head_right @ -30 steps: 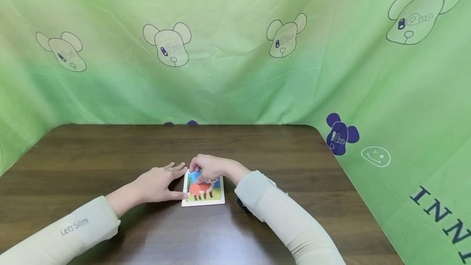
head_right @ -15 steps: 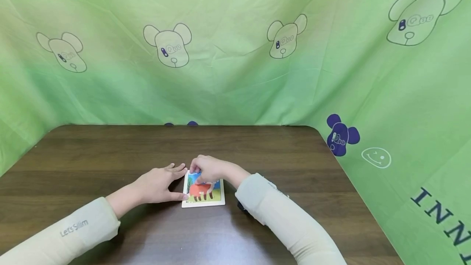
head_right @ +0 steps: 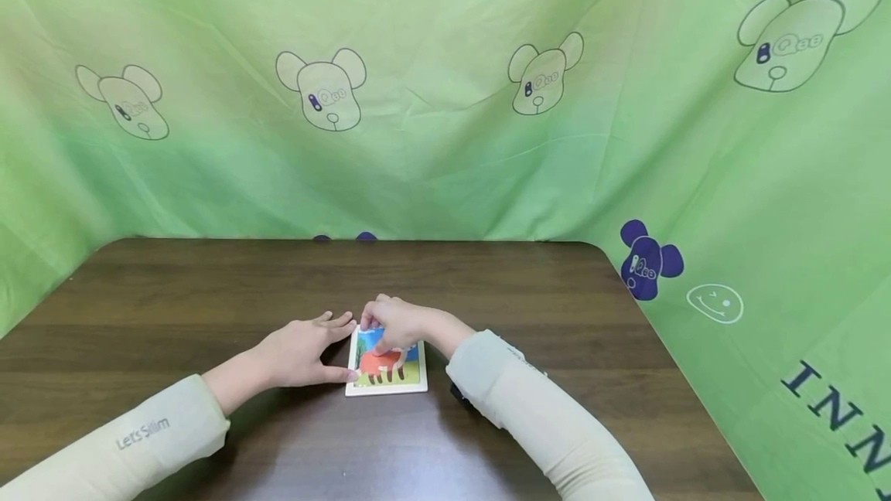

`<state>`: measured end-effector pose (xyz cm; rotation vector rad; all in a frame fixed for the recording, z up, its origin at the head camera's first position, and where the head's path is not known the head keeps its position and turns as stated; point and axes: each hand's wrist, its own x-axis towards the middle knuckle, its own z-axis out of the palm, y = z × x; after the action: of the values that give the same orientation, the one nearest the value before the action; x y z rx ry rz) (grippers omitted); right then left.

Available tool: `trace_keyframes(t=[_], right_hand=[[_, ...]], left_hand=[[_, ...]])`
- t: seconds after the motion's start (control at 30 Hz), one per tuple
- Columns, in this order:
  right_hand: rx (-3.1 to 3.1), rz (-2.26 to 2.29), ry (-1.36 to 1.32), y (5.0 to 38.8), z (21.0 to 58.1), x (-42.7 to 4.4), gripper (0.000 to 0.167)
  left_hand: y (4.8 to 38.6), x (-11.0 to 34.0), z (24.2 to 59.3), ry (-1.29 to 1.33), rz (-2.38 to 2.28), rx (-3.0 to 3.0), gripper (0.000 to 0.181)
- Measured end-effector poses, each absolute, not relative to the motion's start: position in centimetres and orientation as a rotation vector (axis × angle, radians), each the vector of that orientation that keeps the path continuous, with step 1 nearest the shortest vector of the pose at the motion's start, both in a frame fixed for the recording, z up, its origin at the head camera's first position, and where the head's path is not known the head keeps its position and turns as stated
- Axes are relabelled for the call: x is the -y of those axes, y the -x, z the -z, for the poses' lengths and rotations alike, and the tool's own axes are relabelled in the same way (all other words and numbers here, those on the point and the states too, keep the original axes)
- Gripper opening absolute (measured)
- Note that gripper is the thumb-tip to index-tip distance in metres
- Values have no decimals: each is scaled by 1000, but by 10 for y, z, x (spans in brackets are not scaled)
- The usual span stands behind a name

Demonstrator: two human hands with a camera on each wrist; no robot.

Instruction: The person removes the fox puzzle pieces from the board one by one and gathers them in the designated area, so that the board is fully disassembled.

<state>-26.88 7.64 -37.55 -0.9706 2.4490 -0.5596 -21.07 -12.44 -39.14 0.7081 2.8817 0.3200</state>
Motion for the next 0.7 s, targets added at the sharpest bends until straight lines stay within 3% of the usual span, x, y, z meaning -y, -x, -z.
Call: trace_keyframes(t=[0.33,0.7], right_hand=[[-2380,693,1006,272,373,-81,27],[-2383,738,1059,274,375,-80,14]], left_hand=[[211,124,391,-705,-328,-2885,84],[212,125,394,-720,-332,-2885,84]])
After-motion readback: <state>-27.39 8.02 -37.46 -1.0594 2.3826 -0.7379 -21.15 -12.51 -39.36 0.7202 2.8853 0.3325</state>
